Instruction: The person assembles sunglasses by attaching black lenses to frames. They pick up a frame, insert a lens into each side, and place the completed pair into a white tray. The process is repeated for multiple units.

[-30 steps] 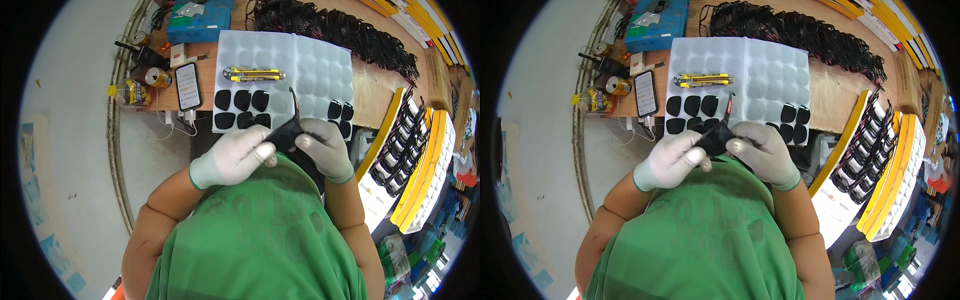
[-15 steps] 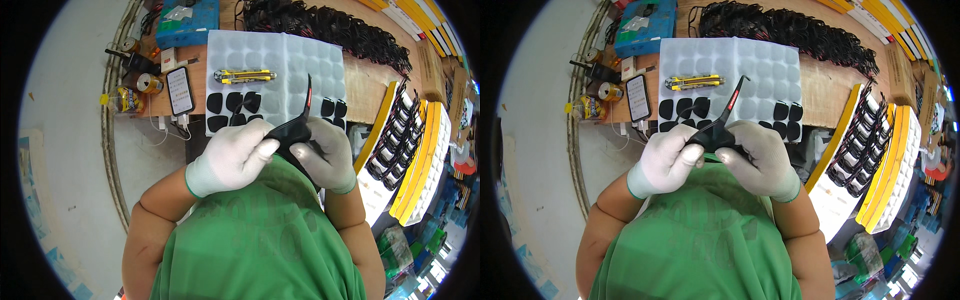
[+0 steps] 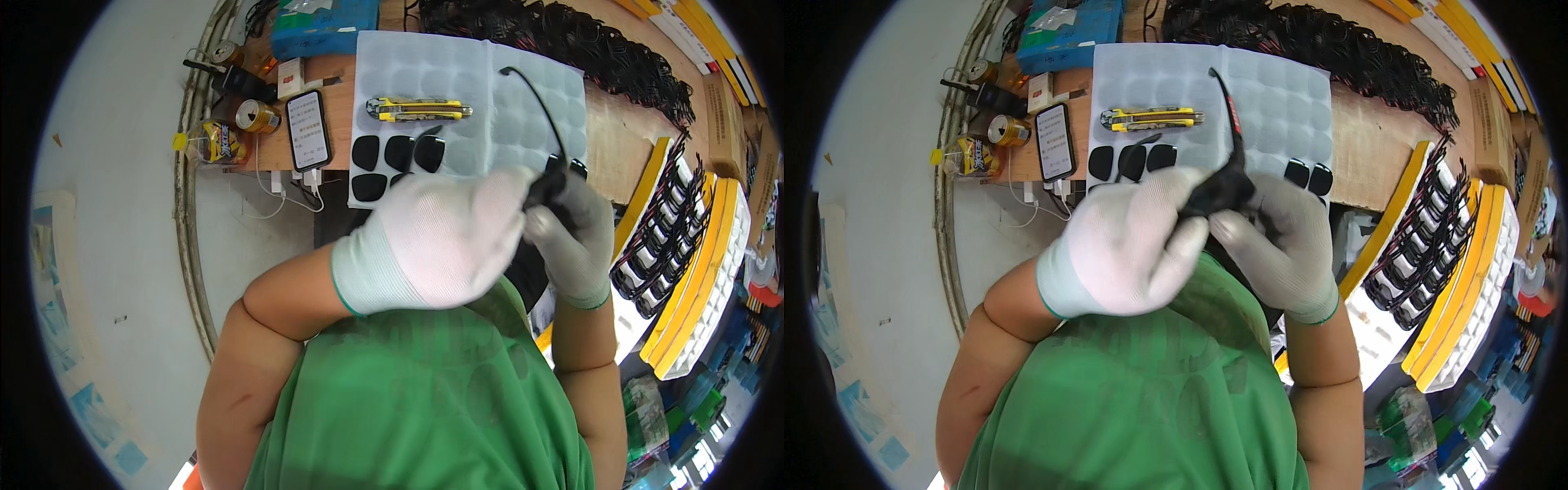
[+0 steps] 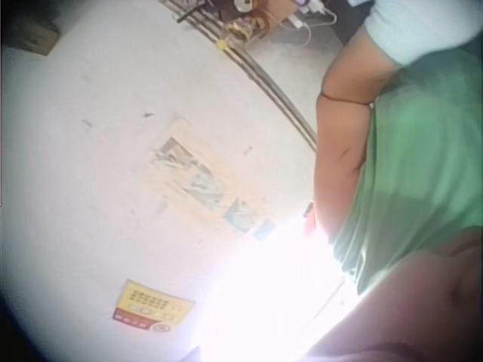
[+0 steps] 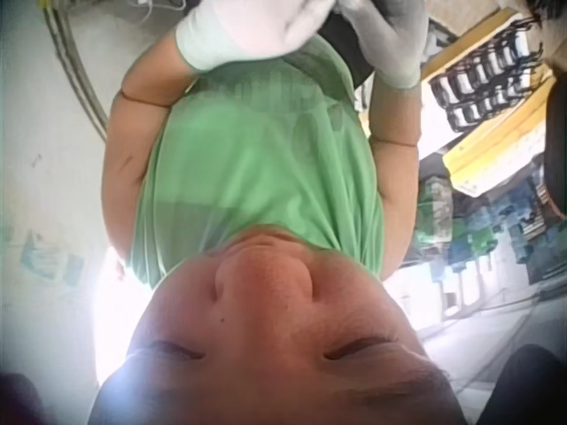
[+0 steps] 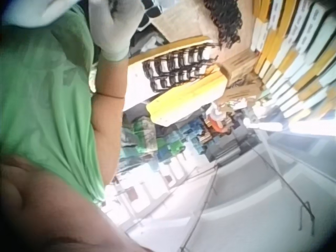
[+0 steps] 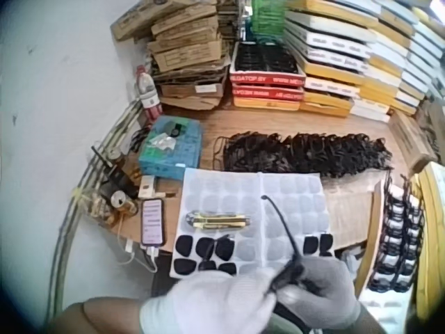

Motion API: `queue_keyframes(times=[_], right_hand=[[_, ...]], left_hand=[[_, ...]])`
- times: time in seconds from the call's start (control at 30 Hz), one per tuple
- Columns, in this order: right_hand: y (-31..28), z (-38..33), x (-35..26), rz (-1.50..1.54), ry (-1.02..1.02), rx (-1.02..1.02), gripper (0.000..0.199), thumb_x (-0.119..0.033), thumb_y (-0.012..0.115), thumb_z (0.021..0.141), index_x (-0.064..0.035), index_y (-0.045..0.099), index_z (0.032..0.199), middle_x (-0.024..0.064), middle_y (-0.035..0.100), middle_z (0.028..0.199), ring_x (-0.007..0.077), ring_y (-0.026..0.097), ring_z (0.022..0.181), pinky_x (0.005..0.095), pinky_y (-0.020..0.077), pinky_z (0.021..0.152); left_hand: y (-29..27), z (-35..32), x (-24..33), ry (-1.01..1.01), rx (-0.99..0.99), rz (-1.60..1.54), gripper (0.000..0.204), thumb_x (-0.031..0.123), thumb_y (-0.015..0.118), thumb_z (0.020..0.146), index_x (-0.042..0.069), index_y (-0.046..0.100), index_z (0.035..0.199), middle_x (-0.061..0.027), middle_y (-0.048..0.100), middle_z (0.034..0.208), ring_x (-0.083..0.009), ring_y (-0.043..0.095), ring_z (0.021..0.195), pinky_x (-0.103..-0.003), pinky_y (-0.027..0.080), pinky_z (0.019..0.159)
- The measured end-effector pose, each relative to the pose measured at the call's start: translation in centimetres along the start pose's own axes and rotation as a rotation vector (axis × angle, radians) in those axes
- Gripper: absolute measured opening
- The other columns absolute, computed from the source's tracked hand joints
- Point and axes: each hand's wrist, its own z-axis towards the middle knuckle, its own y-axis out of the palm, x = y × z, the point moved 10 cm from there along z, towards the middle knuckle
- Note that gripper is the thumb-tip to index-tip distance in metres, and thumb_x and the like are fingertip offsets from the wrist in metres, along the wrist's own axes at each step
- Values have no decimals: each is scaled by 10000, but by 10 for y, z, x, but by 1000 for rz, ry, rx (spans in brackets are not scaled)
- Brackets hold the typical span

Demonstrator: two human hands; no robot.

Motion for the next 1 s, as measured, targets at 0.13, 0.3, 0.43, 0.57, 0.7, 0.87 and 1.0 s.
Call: queue_keyframes(times=[0.13, 0.3, 0.43, 0.57, 0.7, 0.87, 1.0], right_hand=[[1, 3, -29, -355, -431, -62, 423, -217, 868, 747, -45, 657, 1071, 105, 647, 1032, 233, 626, 958, 395, 474, 926], [17, -25, -12, -484, -618, -413, 319, -194, 809, 785, -52, 645, 1019, 100, 643, 845, 290, 665, 880, 501, 460, 1013], [0, -20, 16, -121, -182, -125, 334, -120, 751, 838, 6, 629, 1122, 109, 673, 799, 242, 699, 827, 421, 520, 925], [14, -35, 45, 117, -146, -17, 579, 35, 610, 884, 43, 379, 1415, 178, 706, 1096, 202, 702, 942, 354, 533, 898], [10, -38, 42, 179, -233, -52, 656, 104, 506, 887, 35, 202, 1464, 208, 671, 1163, 236, 691, 963, 383, 540, 895], [4, -17, 37, -106, -55, -19, 462, 53, 519, 896, 44, 396, 1342, 151, 702, 928, 231, 703, 818, 368, 559, 781], [26, -3, 20, -183, -186, -130, 358, -83, 664, 910, 6, 519, 1224, 198, 700, 873, 342, 705, 757, 377, 548, 703]], left_hand=[[21, -13, -11, 7, -354, 144, 354, 106, 693, 849, -28, 621, 1169, -148, 691, 806, -320, 674, 602, -399, 527, 526], [14, -24, -107, -400, -122, -91, 224, 254, 687, 906, 46, 736, 973, -150, 711, 893, -346, 711, 810, -402, 570, 723], [51, -48, -172, -573, -206, 593, 510, 397, 715, 871, 56, 641, 1244, -162, 644, 1139, -370, 634, 1062, -473, 511, 928], [61, -55, -185, -631, -243, 654, 459, 404, 740, 835, 52, 661, 1118, -179, 623, 1170, -350, 629, 1061, -464, 507, 931], [61, -56, -190, -732, -185, 286, 340, 284, 749, 848, 32, 645, 1050, -155, 646, 1084, -291, 655, 910, -394, 532, 838], [64, -45, -108, -715, -76, -1067, 247, 119, 690, 952, 25, 546, 1129, -18, 587, 989, -78, 568, 787, -265, 506, 721], [68, -51, -96, -658, -10, -1026, 231, 51, 671, 959, 51, 519, 1133, -28, 576, 1025, -74, 562, 814, -258, 509, 721]])
